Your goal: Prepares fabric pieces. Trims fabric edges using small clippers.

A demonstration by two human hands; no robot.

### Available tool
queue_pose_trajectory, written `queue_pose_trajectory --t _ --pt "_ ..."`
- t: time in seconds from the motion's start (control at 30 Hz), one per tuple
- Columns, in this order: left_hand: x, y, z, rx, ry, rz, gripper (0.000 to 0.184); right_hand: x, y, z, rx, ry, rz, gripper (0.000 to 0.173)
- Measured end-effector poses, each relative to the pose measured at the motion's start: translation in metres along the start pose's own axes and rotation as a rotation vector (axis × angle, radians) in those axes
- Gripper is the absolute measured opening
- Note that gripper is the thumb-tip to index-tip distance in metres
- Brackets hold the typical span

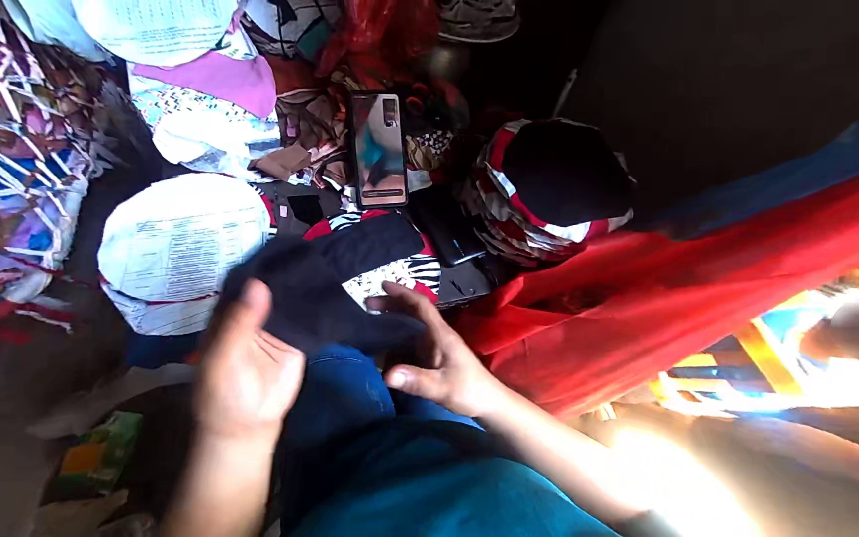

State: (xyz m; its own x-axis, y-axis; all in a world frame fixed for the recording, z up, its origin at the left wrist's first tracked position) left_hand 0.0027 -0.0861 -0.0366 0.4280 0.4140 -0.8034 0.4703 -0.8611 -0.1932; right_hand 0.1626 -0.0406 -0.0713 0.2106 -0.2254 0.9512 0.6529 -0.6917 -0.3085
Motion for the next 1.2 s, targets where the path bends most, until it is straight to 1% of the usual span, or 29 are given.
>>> queue_pose_trajectory --t 0.03,0.07,0.1,0.13,0.17,0.2,0.27,0.33,0.37,0.43,0.57,0.67,0.77,0.9,1.2 --pt "0.014 0.012 -0.006 0.060 -0.039 -0.004 0.026 -0.001 -0.001 -0.006 -0.016 -0.081 -0.012 0.073" --pt "0.023 0.021 -0.011 0.135 -0.143 -0.052 0.026 -0.002 0.000 -0.008 -0.029 -0.139 -0.014 0.053" --pt "0.026 0.029 -0.015 0.220 -0.299 -0.132 0.023 -0.002 0.003 -0.006 -0.050 -0.155 -0.011 0.032" --pt "0.025 0.034 -0.016 0.297 -0.444 -0.223 0.020 -0.002 0.008 0.000 -0.073 -0.136 -0.007 0.018" --pt "0.023 0.036 -0.011 0.336 -0.560 -0.298 0.025 0.000 0.014 0.009 -0.095 -0.082 0.008 0.016" --pt "0.019 0.035 -0.001 0.309 -0.687 -0.347 0.029 0.003 0.023 0.020 -0.106 -0.023 0.033 0.017" --pt "0.010 0.025 0.028 0.131 -0.985 -0.375 0.032 0.005 0.042 0.038 -0.087 0.050 0.059 0.018" --pt "0.004 0.009 0.047 -0.007 -1.241 -0.300 0.030 0.002 0.059 0.052 -0.048 0.087 0.034 0.016" --pt "0.002 0.000 0.051 -0.040 -1.326 -0.250 0.027 0.000 0.066 0.057 -0.040 0.109 0.013 0.015" --pt "0.006 -0.014 0.051 -0.049 -1.432 -0.164 0.025 -0.004 0.077 0.064 -0.046 0.151 -0.022 0.014" --pt "0.024 -0.036 0.044 -0.029 -1.522 -0.030 0.027 -0.008 0.085 0.065 -0.064 0.205 -0.028 0.014" --pt "0.032 -0.046 0.042 -0.041 -1.575 0.028 0.029 -0.013 0.085 0.052 -0.013 0.225 -0.028 0.011" --pt "0.035 -0.050 0.039 -0.062 -1.603 0.040 0.028 -0.022 0.084 0.042 0.076 0.165 -0.050 0.014" --pt "0.039 -0.052 0.035 -0.063 -1.605 0.049 0.029 -0.028 0.080 0.048 0.056 0.123 -0.072 0.013" --pt "0.035 -0.052 0.035 -0.085 -1.696 -0.020 0.027 -0.036 0.081 0.054 0.047 0.115 -0.109 0.013"
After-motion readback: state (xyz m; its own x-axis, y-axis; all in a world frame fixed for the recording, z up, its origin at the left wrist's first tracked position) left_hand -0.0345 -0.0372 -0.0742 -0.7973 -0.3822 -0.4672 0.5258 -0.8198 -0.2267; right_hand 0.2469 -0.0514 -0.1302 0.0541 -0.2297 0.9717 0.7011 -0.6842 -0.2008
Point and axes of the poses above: each hand's wrist, its own y-axis away from the middle knuckle, its own z-axis out of the back of the hand, x = y × z, the point moved 10 cm from there along -y, towards the middle knuckle, and after that the axes turned 3 degrees about -x, right-handed, at the moved point
